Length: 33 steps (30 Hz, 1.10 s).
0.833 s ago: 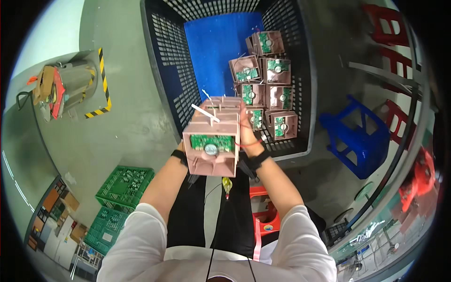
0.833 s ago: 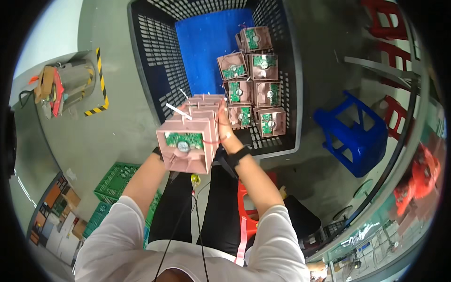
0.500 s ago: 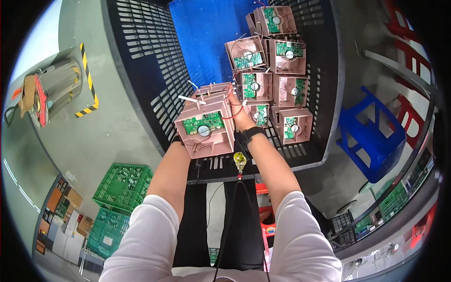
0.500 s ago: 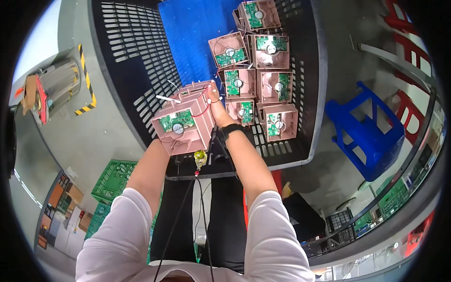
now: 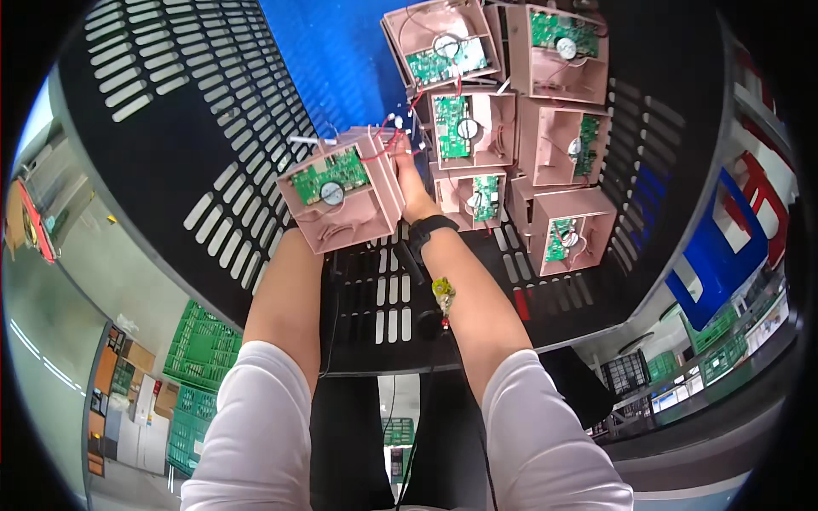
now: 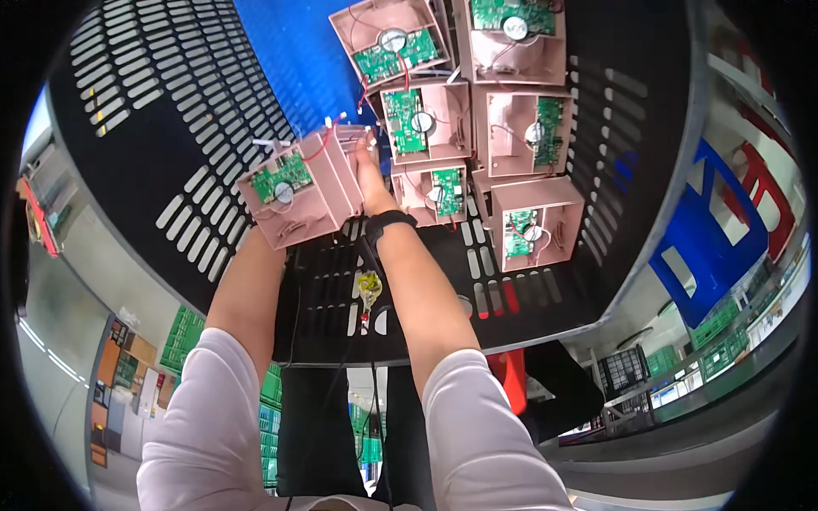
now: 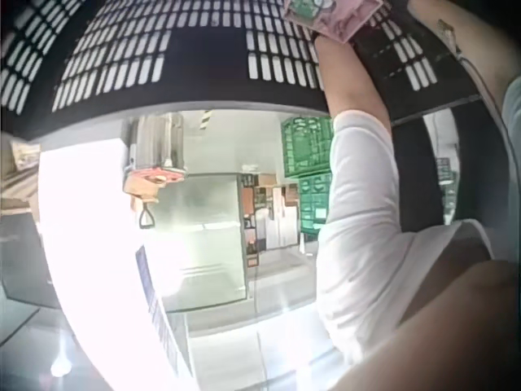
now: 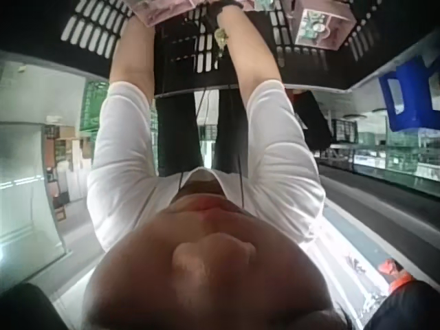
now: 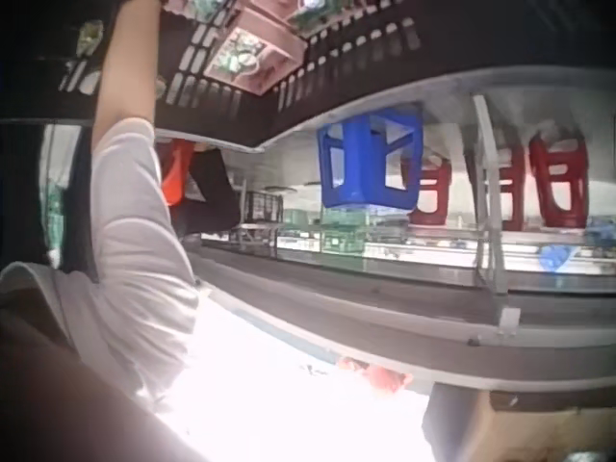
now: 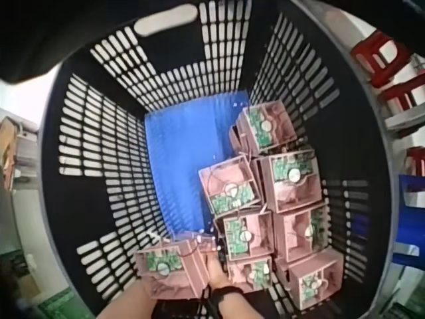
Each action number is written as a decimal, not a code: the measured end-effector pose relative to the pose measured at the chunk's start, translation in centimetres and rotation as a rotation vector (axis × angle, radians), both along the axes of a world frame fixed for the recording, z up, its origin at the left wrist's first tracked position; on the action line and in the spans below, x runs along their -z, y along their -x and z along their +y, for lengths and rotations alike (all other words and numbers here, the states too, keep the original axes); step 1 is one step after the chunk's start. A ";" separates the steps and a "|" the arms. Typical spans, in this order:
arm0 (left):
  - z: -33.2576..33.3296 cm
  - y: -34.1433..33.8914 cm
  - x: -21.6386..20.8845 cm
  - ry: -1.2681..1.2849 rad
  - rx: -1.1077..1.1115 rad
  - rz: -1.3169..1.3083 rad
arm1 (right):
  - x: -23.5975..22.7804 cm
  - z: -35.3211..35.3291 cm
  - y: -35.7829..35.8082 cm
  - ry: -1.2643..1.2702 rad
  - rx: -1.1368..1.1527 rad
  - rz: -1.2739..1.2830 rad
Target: Organizing electronics components in cardboard holders from an assembly line into a transport basket.
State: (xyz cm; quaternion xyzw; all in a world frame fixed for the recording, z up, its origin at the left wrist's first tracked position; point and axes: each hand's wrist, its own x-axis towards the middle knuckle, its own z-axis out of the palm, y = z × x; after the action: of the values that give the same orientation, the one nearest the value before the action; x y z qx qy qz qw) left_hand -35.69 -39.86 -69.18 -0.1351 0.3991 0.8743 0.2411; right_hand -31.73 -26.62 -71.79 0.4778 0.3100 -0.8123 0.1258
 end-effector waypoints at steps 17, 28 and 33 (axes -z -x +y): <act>2.1 -0.5 7.6 0.099 0.090 -0.162 | 2.2 0.7 -1.5 -0.142 0.026 -0.509; 0.4 -1.5 9.8 0.206 0.253 -0.495 | -2.0 -0.5 -1.7 -0.506 -0.197 -0.271; 2.4 -1.5 6.9 0.374 0.337 -0.374 | -0.2 1.2 -3.9 -0.574 -0.473 -0.567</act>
State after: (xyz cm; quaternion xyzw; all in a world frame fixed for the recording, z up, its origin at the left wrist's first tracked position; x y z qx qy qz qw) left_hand -34.21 -37.46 -76.12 -0.2673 0.5185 0.6935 0.4229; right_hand -27.80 -25.41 -71.60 0.6127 0.5759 -0.4800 0.2498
